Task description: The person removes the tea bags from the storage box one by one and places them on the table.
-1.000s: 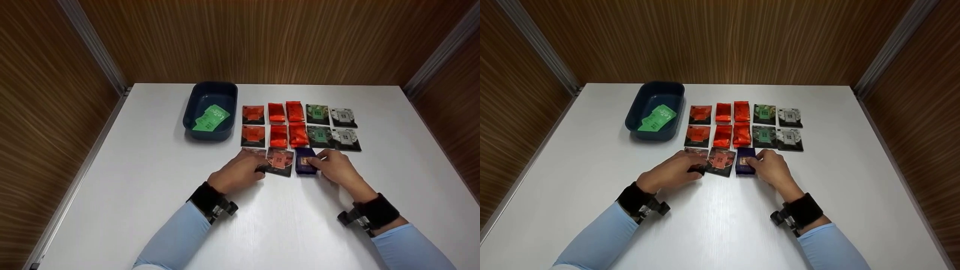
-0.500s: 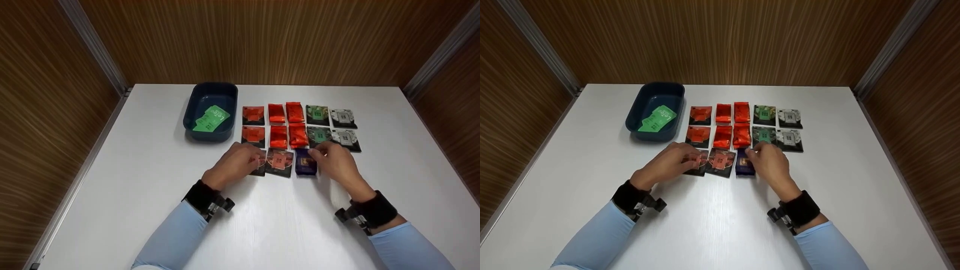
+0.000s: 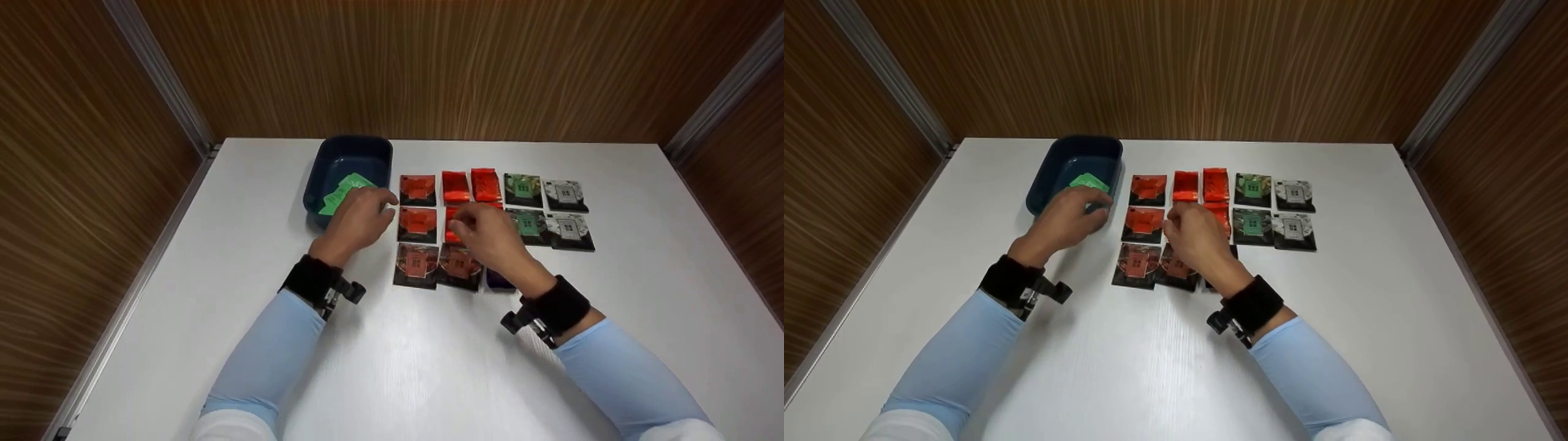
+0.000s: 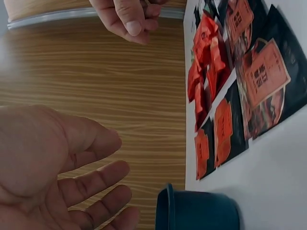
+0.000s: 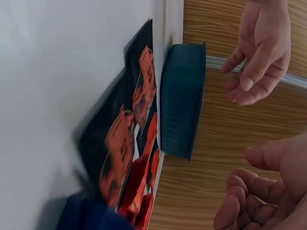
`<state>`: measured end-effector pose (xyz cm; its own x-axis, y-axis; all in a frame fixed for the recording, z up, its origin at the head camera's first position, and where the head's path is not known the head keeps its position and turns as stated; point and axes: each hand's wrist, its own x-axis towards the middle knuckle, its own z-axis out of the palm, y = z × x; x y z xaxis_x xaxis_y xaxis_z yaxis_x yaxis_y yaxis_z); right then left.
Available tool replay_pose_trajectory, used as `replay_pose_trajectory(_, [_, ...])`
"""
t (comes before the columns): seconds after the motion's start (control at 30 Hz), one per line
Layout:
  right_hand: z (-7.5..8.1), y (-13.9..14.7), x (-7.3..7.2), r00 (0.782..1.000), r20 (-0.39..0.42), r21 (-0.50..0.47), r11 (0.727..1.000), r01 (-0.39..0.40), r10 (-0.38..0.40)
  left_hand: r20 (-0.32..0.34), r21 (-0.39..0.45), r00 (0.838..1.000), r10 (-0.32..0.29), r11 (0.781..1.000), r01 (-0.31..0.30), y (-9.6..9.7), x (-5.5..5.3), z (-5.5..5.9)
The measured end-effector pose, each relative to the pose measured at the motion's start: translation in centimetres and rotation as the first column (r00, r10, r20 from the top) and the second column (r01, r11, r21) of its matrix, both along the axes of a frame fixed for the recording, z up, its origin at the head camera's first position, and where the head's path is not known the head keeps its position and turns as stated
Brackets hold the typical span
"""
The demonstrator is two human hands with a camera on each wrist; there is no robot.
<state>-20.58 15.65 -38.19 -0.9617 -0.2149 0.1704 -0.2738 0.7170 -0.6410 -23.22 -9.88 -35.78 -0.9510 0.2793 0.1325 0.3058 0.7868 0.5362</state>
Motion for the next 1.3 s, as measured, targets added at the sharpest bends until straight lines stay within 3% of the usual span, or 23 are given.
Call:
replay_pose_trajectory(0.27, [0.6, -2.7, -2.3, 1.000, 0.001, -0.012, 1.000, -0.024, 0.024, 0.043, -0.042, 0.995, 0.089, 0.995, -0.087, -3.1, -4.6, 1.1])
replay_pose_trajectory(0.47, [0.2, -3.5, -2.8, 1.000, -0.005, -0.004, 1.000, -0.030, 0.030, 0.103, -0.146, 0.983, 0.155, 0.979, -0.139, -4.5, -7.1, 1.0])
replay_pose_trajectory(0.53, [0.1, -3.6, -2.7, 0.999, -0.002, -0.003, 0.999, -0.034, 0.034, 0.167, -0.189, 0.971, 0.172, 0.972, -0.140, -4.8, -7.6, 0.7])
replay_pose_trajectory(0.67, [-0.2, -3.8, -2.5, 0.999, 0.002, -0.012, 0.999, -0.048, 0.048, 0.314, -0.273, 0.928, 0.199, 0.955, -0.113, -5.4, -7.9, 0.0])
replay_pose_trajectory(0.77, [-0.3, -3.8, -2.5, 0.998, 0.003, -0.022, 0.998, -0.062, 0.062, 0.359, -0.320, 0.910, 0.209, 0.943, -0.091, -5.6, -8.1, -0.5])
replay_pose_trajectory(0.9, [-0.5, -3.6, -2.5, 0.998, 0.008, -0.028, 0.997, -0.066, 0.067, 0.351, -0.328, 0.908, 0.227, 0.938, -0.107, -5.3, -8.4, -1.1])
replay_pose_trajectory(1.07, [-0.5, -3.5, -2.6, 0.997, 0.038, -0.034, 0.997, -0.066, 0.067, 0.289, -0.365, 0.931, 0.224, 0.925, -0.109, -4.7, -9.2, -1.6])
replay_pose_trajectory(1.2, [-0.5, -3.4, -2.7, 0.997, 0.047, -0.029, 0.998, -0.059, 0.061, 0.234, -0.366, 0.939, 0.253, 0.917, -0.156, -4.2, -10.2, -1.9])
replay_pose_trajectory(1.3, [-0.6, -3.3, -2.8, 0.997, 0.049, -0.017, 0.998, -0.055, 0.056, 0.167, -0.326, 0.950, 0.265, 0.924, -0.201, -3.9, -11.1, -1.9])
